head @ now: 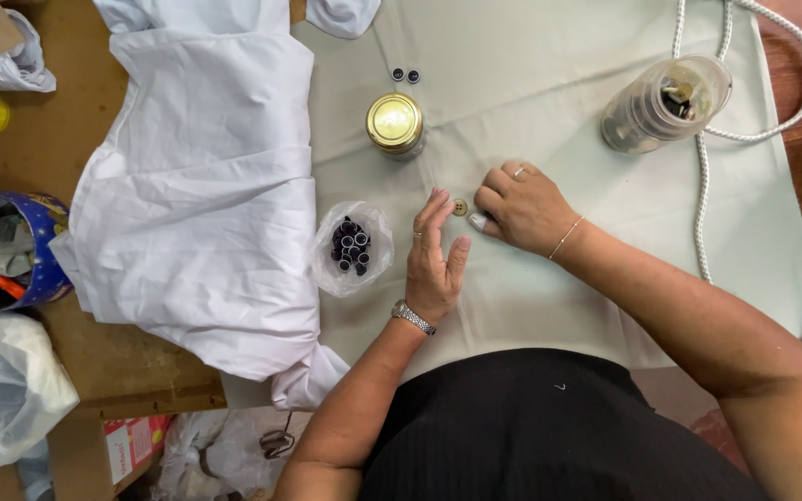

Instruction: Sorting a variety of buttons from a central pile into different jars and containers based on their color and size.

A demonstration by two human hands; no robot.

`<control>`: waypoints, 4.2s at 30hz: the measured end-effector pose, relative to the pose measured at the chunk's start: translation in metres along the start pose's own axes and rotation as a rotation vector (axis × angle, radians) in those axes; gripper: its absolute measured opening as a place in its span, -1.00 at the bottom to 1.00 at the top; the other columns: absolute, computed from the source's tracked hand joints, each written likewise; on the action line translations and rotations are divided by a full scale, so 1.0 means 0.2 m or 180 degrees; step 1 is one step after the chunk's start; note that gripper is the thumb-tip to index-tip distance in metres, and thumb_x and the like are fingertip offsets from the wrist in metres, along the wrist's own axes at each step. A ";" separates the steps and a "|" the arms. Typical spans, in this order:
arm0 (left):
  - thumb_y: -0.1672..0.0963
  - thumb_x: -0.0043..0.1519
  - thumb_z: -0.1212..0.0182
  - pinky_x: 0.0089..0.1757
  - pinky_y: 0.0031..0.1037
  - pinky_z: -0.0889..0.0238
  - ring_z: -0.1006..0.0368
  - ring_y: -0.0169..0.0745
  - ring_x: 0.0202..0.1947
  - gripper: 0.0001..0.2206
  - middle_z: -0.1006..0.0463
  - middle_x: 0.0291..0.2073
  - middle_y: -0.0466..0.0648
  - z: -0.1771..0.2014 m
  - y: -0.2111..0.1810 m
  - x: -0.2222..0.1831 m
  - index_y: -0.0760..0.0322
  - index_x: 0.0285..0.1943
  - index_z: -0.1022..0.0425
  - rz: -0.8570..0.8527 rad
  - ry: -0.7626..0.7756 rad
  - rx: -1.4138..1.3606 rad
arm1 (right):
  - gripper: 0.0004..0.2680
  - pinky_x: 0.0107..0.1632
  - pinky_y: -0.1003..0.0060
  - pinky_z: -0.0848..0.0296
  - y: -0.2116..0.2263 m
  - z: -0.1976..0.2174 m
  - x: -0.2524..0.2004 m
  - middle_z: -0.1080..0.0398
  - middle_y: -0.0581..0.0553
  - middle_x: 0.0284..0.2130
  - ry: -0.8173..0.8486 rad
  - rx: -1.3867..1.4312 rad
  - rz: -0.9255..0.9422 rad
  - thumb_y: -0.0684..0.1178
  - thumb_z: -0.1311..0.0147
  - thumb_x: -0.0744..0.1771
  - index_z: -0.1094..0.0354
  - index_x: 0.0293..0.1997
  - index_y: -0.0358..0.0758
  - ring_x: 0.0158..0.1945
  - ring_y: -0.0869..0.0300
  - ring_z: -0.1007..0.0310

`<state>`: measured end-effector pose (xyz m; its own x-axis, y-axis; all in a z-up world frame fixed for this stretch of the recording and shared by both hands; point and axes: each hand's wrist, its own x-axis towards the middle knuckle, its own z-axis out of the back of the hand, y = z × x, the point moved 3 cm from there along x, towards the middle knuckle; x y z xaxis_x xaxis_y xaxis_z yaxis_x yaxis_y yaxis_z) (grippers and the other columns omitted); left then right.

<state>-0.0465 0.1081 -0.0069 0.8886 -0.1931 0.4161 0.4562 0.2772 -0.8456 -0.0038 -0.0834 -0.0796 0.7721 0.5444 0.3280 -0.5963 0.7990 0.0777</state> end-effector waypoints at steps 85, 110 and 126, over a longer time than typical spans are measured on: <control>0.14 0.30 -0.20 0.06 -0.17 -0.41 -0.52 0.00 0.06 -0.91 -0.59 -0.09 -0.07 -1.00 -0.34 0.76 0.21 -0.08 -0.53 -0.1415 0.0258 0.0922 | -0.90 0.04 0.48 -0.37 -1.16 0.51 -0.57 -0.52 0.02 -0.04 -0.2774 0.2617 -0.3197 -0.07 0.10 0.43 -0.38 -0.07 -0.10 0.04 0.29 -0.51; 0.32 -0.04 -0.33 -0.37 -0.26 -0.43 -0.53 -0.04 -0.37 -0.79 -0.57 -0.37 -0.01 -0.15 0.86 1.38 0.23 -0.33 -0.49 0.1551 0.2764 0.3045 | -0.23 0.25 -0.10 -0.29 -0.13 0.75 -0.13 -0.19 -0.28 0.32 -0.0745 0.1347 -0.2374 0.09 -0.45 0.14 0.03 0.43 -0.26 0.34 -0.15 -0.27; 0.28 -0.02 -0.15 -0.54 -0.20 -0.21 -0.44 -0.01 -0.53 -0.84 -0.52 -0.45 -0.09 0.62 -0.15 0.82 0.11 -0.46 -0.46 -0.0394 0.1390 0.2290 | -0.55 0.17 -0.09 -0.33 0.18 0.94 -0.23 -0.17 -0.53 0.17 -0.1680 0.1650 -0.0898 -0.15 -0.13 0.36 -0.03 0.35 -0.57 0.19 -0.29 -0.25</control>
<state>0.0917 0.1842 0.1274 0.7994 -0.5664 0.2003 0.5997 0.7324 -0.3225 -0.1024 -0.1285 0.0846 0.7806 0.0422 0.6236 -0.5201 0.5971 0.6106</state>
